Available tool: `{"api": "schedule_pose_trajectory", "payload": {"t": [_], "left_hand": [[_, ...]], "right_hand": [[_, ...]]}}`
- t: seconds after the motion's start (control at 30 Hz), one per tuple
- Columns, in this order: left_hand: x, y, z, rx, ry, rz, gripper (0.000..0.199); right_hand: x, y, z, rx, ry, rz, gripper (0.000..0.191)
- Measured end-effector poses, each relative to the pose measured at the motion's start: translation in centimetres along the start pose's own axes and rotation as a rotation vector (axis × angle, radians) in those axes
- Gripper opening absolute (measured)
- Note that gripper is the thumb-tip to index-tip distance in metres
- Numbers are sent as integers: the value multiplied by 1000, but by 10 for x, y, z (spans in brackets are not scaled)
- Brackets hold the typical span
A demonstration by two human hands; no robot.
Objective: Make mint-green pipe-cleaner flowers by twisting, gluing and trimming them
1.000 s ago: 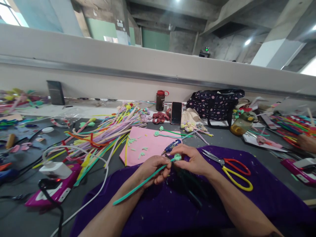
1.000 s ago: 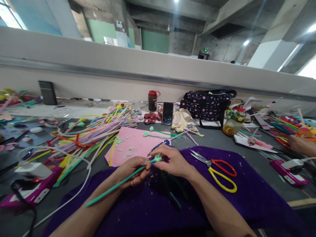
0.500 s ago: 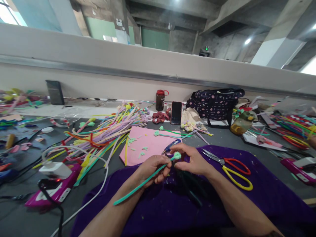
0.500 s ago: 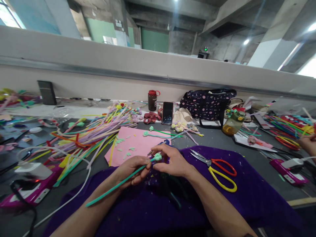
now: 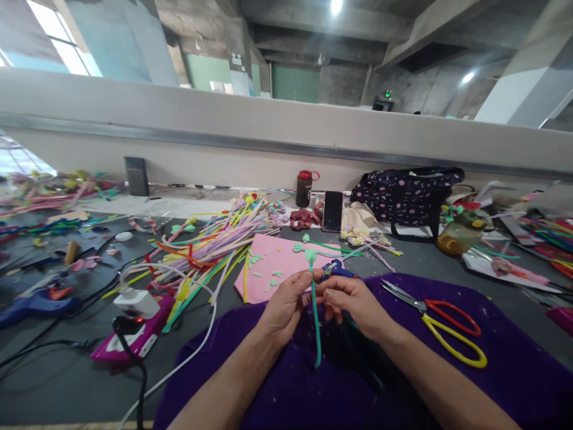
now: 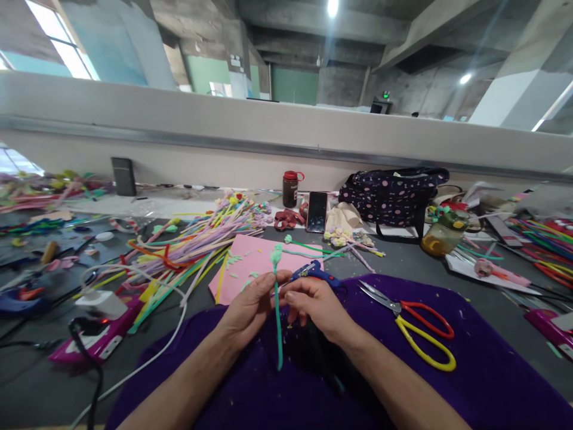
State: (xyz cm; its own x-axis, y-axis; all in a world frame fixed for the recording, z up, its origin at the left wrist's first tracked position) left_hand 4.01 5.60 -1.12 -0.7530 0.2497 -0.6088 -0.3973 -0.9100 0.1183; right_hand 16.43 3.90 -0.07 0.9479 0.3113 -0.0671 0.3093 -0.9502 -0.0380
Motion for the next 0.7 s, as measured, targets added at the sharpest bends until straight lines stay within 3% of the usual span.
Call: {"api": "schedule_pose_trajectory", "payload": {"t": [0.2,0.6,0.7], "left_hand": [[-6,-1,-7,63,-87,-157,33],[0,-3,-2,16,-26,-23,16],[8,-4,5,-20,-59,95,17]], "right_hand": [[-13,-8,2,-86,-194,-27,26],[0,-4,11,-3,63,174,21],[4,-4,12,-14,104,187,22]]}}
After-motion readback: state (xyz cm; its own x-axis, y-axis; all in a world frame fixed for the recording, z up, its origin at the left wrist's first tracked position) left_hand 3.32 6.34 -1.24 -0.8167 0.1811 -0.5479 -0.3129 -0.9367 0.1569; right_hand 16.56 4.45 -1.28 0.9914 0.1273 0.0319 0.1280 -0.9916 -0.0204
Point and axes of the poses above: each hand's wrist, its own y-axis away from the middle knuckle, its own x-axis out of the back of the hand, z = x × y, the point moved 4 cm from there along -y, towards the middle knuckle, and after that the axes turned 2 degrees about x, right-handed, at the moved point
